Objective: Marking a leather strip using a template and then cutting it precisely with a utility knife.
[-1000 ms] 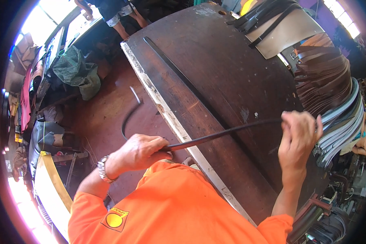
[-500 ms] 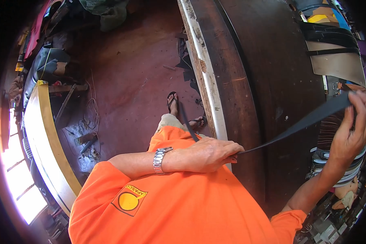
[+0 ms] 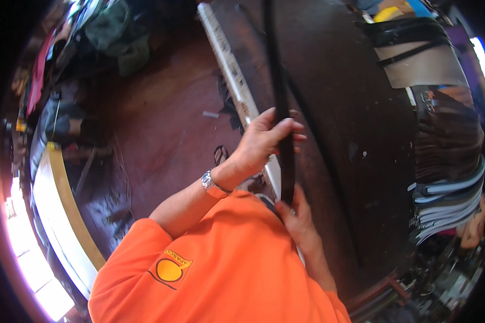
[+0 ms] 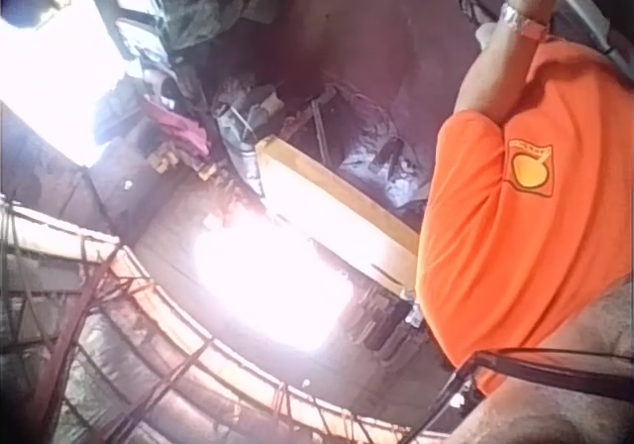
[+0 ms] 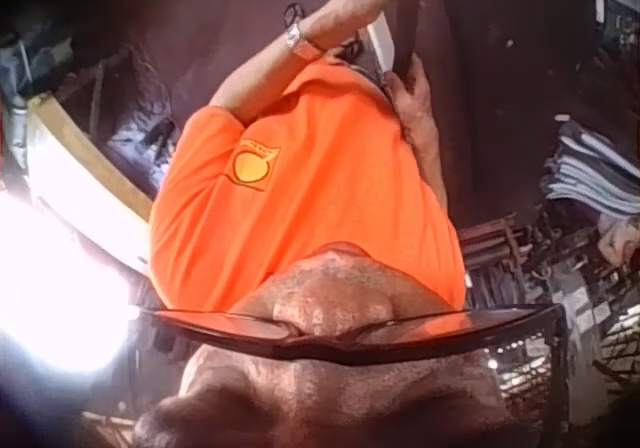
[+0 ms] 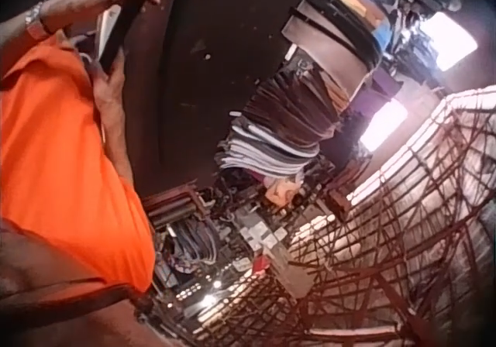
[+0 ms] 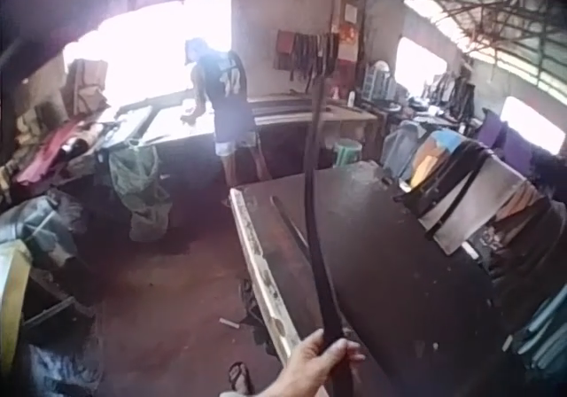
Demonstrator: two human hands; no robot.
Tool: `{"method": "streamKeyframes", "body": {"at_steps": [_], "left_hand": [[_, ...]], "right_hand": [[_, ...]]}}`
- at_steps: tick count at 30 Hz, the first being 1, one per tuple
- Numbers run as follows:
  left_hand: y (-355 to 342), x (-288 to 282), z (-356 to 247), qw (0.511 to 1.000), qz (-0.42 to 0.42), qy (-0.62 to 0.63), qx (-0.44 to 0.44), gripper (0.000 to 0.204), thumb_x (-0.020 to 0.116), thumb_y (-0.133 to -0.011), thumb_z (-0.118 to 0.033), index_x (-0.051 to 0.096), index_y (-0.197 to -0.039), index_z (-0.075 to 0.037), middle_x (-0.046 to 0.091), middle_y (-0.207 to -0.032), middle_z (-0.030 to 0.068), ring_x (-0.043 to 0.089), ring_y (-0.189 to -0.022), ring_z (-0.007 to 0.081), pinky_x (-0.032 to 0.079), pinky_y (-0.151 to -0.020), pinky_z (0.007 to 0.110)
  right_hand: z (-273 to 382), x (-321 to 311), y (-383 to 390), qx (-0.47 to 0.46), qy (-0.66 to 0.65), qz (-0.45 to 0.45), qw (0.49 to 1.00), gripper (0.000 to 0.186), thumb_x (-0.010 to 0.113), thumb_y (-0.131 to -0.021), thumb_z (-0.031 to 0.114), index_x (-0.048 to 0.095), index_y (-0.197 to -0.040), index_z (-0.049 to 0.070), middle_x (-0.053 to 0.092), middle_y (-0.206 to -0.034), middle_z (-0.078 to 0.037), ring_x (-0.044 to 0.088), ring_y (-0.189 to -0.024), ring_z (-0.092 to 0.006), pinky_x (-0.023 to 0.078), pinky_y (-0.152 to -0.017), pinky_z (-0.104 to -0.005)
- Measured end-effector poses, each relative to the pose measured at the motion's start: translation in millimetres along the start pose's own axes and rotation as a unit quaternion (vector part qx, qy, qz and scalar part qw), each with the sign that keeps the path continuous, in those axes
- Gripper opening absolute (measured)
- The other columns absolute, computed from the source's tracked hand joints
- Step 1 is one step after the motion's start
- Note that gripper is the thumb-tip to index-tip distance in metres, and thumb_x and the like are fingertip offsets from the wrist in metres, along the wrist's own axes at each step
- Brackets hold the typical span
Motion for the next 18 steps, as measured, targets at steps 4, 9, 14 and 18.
{"method": "streamKeyframes", "body": {"at_steps": [4,9,14,18], "left_hand": [[-32,-57,21,0.992,-0.102,0.052,-0.054,0.022,0.055,-0.104,-0.02,0.053,-0.121,-0.005,0.064,-0.115,0.01,0.069,-0.104,0.0227,0.062,-0.083,0.041],[-43,-74,43,0.988,-0.115,0.063,-0.087,0.016,0.054,-0.104,-0.014,0.049,-0.115,-0.003,0.067,-0.111,0.0139,0.071,-0.104,0.0246,0.063,-0.08,0.039],[-56,-83,38,0.987,-0.131,0.052,-0.073,0.013,0.055,-0.103,-0.012,0.049,-0.112,-0.004,0.068,-0.11,0.0168,0.072,-0.099,0.0288,0.064,-0.078,0.041],[-72,-97,33,0.987,-0.134,0.058,-0.071,0.015,0.056,-0.102,-0.011,0.052,-0.114,-0.001,0.068,-0.11,0.0182,0.071,-0.1,0.03,0.064,-0.079,0.042]], "right_hand": [[14,-2,18,-0.107,0.119,-0.114,0.98,0.063,0.075,-0.086,0.01,0.047,-0.141,-0.001,0.067,-0.121,-0.023,0.066,-0.116,-0.029,0.052,-0.096,-0.035],[29,-12,42,-0.147,0.259,-0.159,0.941,0.064,0.078,-0.082,0.012,0.051,-0.138,-0.001,0.064,-0.124,-0.027,0.065,-0.111,-0.0419,0.053,-0.096,-0.043],[33,-8,59,-0.152,0.289,-0.173,0.929,0.062,0.079,-0.08,0.013,0.055,-0.135,0.003,0.066,-0.103,-0.022,0.067,-0.091,-0.0393,0.055,-0.079,-0.0446],[43,-9,63,-0.123,0.277,-0.178,0.936,0.056,0.079,-0.079,0.009,0.058,-0.13,0.0,0.067,-0.104,-0.022,0.067,-0.092,-0.0387,0.054,-0.08,-0.0433]]}}
Point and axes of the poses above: each hand's wrist, its own y-axis away from the middle knuckle, its own x-axis out of the palm, z = x × y, the point moved 2 cm from there along -y, towards the middle knuckle
